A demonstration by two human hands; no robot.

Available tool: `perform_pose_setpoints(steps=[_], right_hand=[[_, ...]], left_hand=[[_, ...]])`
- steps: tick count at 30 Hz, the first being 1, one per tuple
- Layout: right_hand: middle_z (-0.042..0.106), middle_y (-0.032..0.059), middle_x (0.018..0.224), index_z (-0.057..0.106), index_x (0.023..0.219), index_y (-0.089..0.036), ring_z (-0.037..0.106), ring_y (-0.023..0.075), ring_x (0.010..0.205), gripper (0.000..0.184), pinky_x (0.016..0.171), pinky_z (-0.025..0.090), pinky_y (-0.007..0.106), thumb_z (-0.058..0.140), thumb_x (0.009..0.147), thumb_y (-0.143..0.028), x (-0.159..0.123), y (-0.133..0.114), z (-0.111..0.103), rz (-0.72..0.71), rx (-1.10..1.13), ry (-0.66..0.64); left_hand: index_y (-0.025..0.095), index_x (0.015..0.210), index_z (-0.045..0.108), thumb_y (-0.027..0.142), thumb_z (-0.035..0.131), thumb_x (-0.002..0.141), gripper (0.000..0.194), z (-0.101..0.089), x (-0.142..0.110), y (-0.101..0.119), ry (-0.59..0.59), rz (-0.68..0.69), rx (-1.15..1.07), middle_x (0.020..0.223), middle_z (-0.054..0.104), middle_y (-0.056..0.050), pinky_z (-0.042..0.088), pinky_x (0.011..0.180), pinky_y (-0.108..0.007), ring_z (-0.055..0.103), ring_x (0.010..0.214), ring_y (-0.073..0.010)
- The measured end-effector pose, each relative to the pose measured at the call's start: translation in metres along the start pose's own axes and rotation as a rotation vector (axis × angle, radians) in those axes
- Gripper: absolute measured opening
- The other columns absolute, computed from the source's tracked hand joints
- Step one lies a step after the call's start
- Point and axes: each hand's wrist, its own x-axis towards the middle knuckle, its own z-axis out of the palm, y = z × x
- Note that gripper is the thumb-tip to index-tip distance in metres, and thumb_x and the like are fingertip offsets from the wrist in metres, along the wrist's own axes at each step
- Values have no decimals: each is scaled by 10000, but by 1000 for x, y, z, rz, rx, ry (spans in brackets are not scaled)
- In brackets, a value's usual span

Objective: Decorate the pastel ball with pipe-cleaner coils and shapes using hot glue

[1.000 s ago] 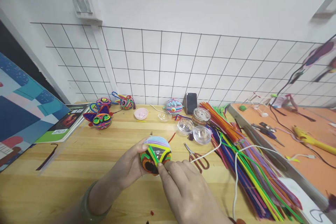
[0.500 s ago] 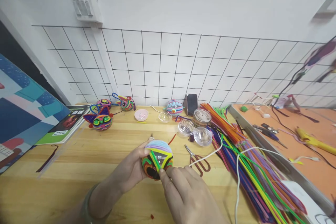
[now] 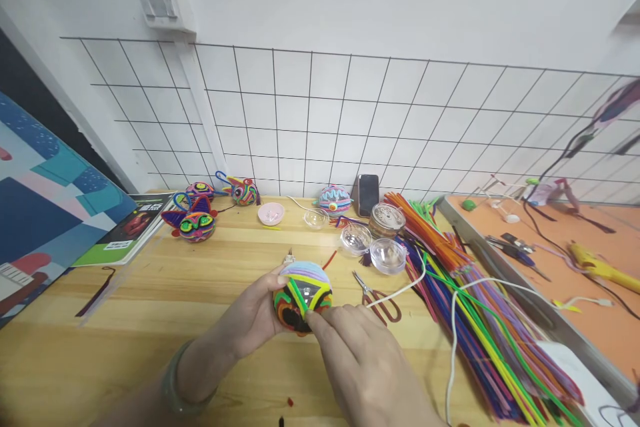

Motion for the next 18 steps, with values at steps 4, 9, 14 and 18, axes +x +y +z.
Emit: perform_pose_setpoints(steps=[4,9,14,18], right_hand=[[599,82,759,538,1239,-64,564,180,667,327,550,480,290,392,949,-112,3,-2,-2,39,-86,-59],[605,96,774,544,1234,-53,575,181,654,365,561,501,309,304,982,-164,8,-4,-4,19,-152,-117],[593,84,730,546,1213,-33,548,185,612,354,535,473,328,312,975,-150,9,-4,-3,-24,-209,-113],[612,109,782,520,1238,-10,553,204,655,354,583,462,367,326,959,-109,6,-4,-1,-57,-220,-146]], left_hand=[[152,1030,613,235,561,746,299,2,-1,1,30,-4,21,982,678,-111,505,668,-338,618,837,-223],[149,1013,618,220,595,729,293,3,-2,1,38,15,21,991,671,-107,502,691,-325,606,867,-216],[164,1030,610,235,593,734,305,3,-2,1,35,4,38,996,663,-99,491,700,-329,599,872,-220],[156,1032,606,242,602,730,314,2,-2,2,13,4,48,1005,661,-103,479,743,-329,596,898,-223]])
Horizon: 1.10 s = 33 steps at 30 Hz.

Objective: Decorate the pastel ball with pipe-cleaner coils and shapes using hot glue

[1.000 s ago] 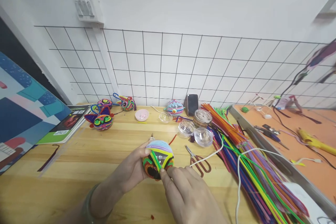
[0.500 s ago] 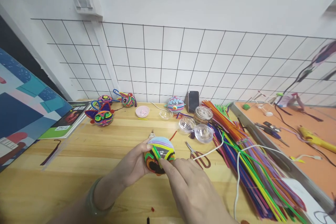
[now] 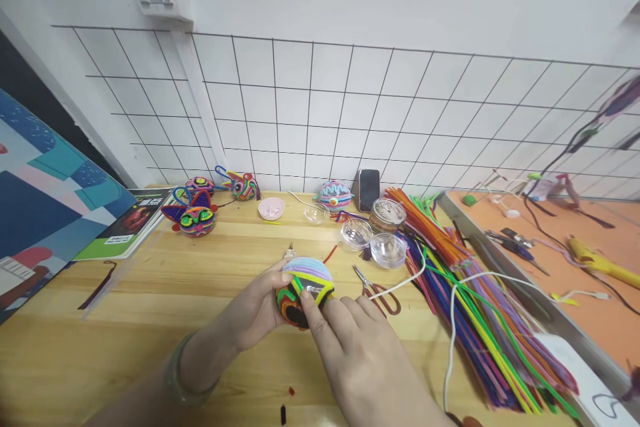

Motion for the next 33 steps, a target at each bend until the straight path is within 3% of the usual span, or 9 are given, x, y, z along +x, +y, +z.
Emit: perform_pose_setpoints(steps=[5,10,17,22,33], right_hand=[[593,97,720,528,1220,44,551,215,636,365,605,444,394,342,928,-72,2,-1,-4,-53,-21,-14],[602,97,733,541,1223,18,557,215,634,376,616,440,401,333,923,-74,3,-2,-6,-40,-28,-28],[618,105,756,502,1258,28,581,233,672,382,625,447,418,322,937,-76,1,-2,-3,-35,1,-43],[630,99,762,492,1275,21,571,208,645,380,588,434,371,350,935,-74,2,-3,-3,-35,38,-14],[632,88,742,578,1147,-9,538,182,632,283,617,412,350,411,923,-55,3,-3,-10,-13,185,81]], left_hand=[[162,1049,603,271,616,747,321,0,-1,0,-15,-4,3,1029,655,-107,474,750,-335,595,925,-231],[166,1032,612,361,644,771,327,2,-1,0,7,-5,4,1039,655,-103,472,765,-341,600,943,-232],[151,1006,616,232,666,752,271,2,1,-4,39,38,10,978,674,-88,463,774,-309,617,893,-202],[146,985,623,231,644,774,229,0,2,-5,7,86,14,945,681,-82,450,817,-322,625,901,-209],[145,1067,602,302,650,752,355,0,1,-2,0,63,26,1013,666,-114,450,825,-361,608,947,-250]])
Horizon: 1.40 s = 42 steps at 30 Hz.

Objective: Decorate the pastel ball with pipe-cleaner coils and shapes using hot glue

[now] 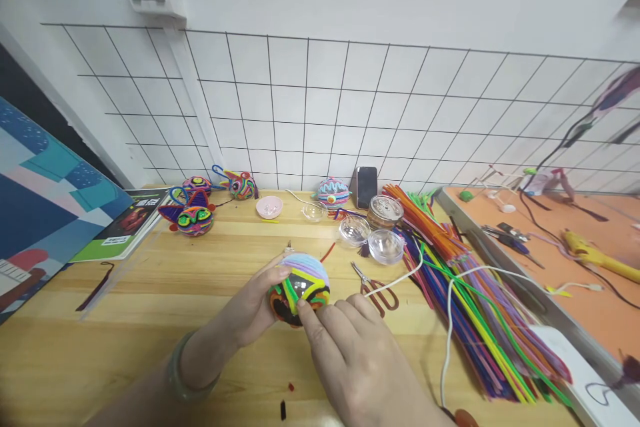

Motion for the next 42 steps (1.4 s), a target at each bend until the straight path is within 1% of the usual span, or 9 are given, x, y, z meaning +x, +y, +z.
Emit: perform_pose_setpoints(steps=[5,9,18,22,25,29,34,38,42], right_hand=[[640,95,762,570,1161,-11,544,187,652,291,642,403,366,403,925,-49,-1,0,1,-5,-13,-4],[635,99,749,576,1148,2,557,200,665,296,644,402,377,385,930,-57,-1,0,0,-24,-51,-9],[588,66,648,613,1067,19,502,184,585,291,635,394,391,370,916,-37,7,-3,1,-54,-165,17],[594,76,666,606,1072,37,509,194,608,286,636,380,393,374,918,-29,6,-2,1,-46,-153,15],[589,80,668,608,1073,35,498,194,605,287,609,360,377,378,922,-44,5,-2,1,-35,-152,5],[589,80,679,596,1109,26,476,189,603,292,595,340,365,387,921,-51,2,-1,3,-19,-150,-10],[602,68,712,572,1163,-11,475,181,634,290,627,333,367,406,932,-67,-4,2,6,14,-101,-1],[606,63,724,590,1132,-44,463,174,643,261,642,328,365,435,924,-65,-5,2,6,53,-57,17],[605,57,702,608,1096,-45,450,164,621,233,623,320,348,473,907,-59,-1,1,6,72,-27,45]], left_hand=[[147,1093,565,304,645,759,378,2,-1,0,19,3,7,1024,649,-113,449,816,-352,599,944,-241],[148,1082,559,310,619,779,349,3,-1,0,12,2,15,1005,646,-108,458,784,-342,599,912,-229],[160,1038,567,309,648,766,320,5,-2,0,50,-11,-34,972,643,-86,475,738,-311,604,874,-205],[170,1071,556,354,701,747,400,5,-3,-1,6,16,-72,1011,639,-92,483,730,-312,615,869,-203],[172,1075,558,308,751,708,436,5,-3,-2,-15,27,-52,999,647,-87,480,737,-300,622,868,-196],[170,1054,563,229,740,718,384,5,-4,-3,2,44,-11,946,654,-64,479,720,-268,614,838,-163],[164,1060,551,225,724,731,377,4,-3,-3,9,45,18,946,656,-72,490,695,-266,626,826,-166],[168,1082,544,230,735,718,416,3,-2,-4,29,48,5,910,652,-61,484,624,-243,628,762,-154],[175,1121,537,211,744,706,465,4,-1,-4,45,67,-3,936,649,-60,489,650,-239,628,790,-152]])
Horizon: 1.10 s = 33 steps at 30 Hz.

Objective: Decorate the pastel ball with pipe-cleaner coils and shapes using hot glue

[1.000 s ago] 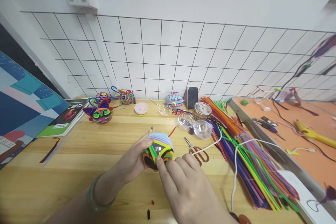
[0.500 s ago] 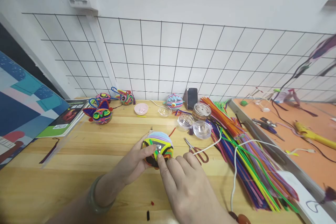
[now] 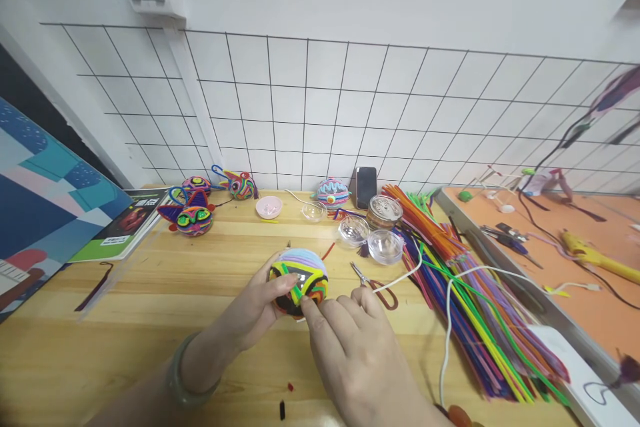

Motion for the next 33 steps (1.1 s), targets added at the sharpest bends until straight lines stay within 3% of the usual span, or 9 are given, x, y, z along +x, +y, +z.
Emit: perform_pose_setpoints(steps=[7,19,27,33], right_hand=[[599,51,670,628,1056,-48,441,161,599,213,611,317,341,480,903,-53,2,-1,3,-4,9,32],[606,34,631,658,930,-67,505,154,569,206,611,321,337,452,924,-80,10,1,-2,-19,-24,13],[603,17,603,664,858,-98,512,143,527,279,572,296,323,402,950,-109,14,4,-6,-34,-121,-7],[603,24,603,676,883,-73,518,150,533,277,587,301,329,409,949,-100,12,5,-5,-43,-110,-13]], left_hand=[[173,1109,542,210,750,705,456,3,-1,1,3,17,-8,952,652,-62,497,713,-253,628,832,-154],[168,1083,537,245,755,701,446,3,-3,1,4,-25,28,940,637,-68,470,640,-253,613,794,-164],[169,1103,524,308,713,751,423,-5,3,-3,-129,-110,-66,986,636,-99,486,679,-322,616,824,-192],[163,1108,544,212,725,723,429,-5,3,-4,-115,-85,-20,994,646,-103,468,710,-308,615,832,-187]])
